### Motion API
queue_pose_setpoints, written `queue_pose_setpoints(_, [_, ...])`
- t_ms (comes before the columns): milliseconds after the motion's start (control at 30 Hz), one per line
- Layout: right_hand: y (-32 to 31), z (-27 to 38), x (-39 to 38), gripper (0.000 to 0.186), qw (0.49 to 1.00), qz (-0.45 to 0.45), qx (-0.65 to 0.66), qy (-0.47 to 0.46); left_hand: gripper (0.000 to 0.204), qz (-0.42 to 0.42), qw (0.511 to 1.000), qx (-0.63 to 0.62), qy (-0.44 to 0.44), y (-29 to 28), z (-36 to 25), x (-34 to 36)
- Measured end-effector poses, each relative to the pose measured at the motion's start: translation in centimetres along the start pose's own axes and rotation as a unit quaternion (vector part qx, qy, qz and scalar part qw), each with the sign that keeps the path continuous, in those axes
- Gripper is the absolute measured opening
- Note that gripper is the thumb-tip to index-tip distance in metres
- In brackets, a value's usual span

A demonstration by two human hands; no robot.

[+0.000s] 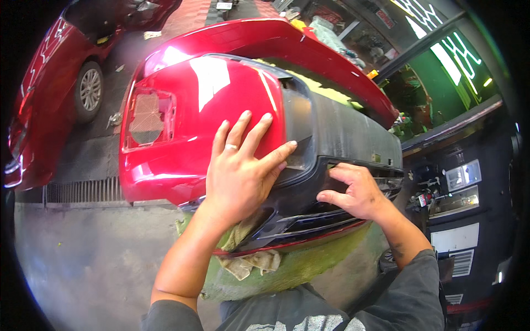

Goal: The person fits a red car bumper onto a workbench, aligns the black grille and emblem, and repeatedly checks fitment by pressing and adjusting the bumper edges. The person rotates the bumper to inspect different sides and repositions it multiple times.

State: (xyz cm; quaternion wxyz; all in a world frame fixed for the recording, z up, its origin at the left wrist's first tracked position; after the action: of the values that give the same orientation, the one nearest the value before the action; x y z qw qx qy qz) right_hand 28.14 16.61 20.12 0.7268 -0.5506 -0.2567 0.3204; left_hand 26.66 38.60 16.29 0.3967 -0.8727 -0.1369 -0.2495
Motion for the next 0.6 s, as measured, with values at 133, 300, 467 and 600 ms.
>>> queue_pose_setpoints(133, [1.1,0.1,0.5,0.065,0.998,0.057,-0.002,0.024,0.028,-0.082,0.943,-0.314,-0.066,-6.8,7.2,-2.1])
queue_pose_setpoints(300, [1.4,0.7,-0.2,0.057,1.0,-0.006,0.023,0.02,0.015,-0.276,0.784,-0.458,-0.316,-9.3,18.2,-13.5])
queue_pose_setpoints(467, [2.1,0.3,-0.3,0.055,0.998,0.004,0.027,0.049,0.013,-0.181,0.562,-0.592,-0.548,-1.5,19.3,-23.5])
queue_pose_setpoints(600, [2.4,1.1,0.4,0.053,0.996,-0.007,0.063,0.06,0.026,-0.024,0.497,-0.662,-0.561,1.3,15.5,-22.8])
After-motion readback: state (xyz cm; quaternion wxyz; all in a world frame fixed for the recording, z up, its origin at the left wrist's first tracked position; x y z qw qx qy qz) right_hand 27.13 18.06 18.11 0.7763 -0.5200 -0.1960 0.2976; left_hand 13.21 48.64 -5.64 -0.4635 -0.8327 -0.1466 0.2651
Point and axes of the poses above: each hand's wrist, its own x-axis towards the middle knuckle, its own y-axis out of the palm, z = x × y, the point moved 8 cm from there along x, towards the middle knuckle, and after that the axes turned 15 degrees about -y, right-handed, at the moved point
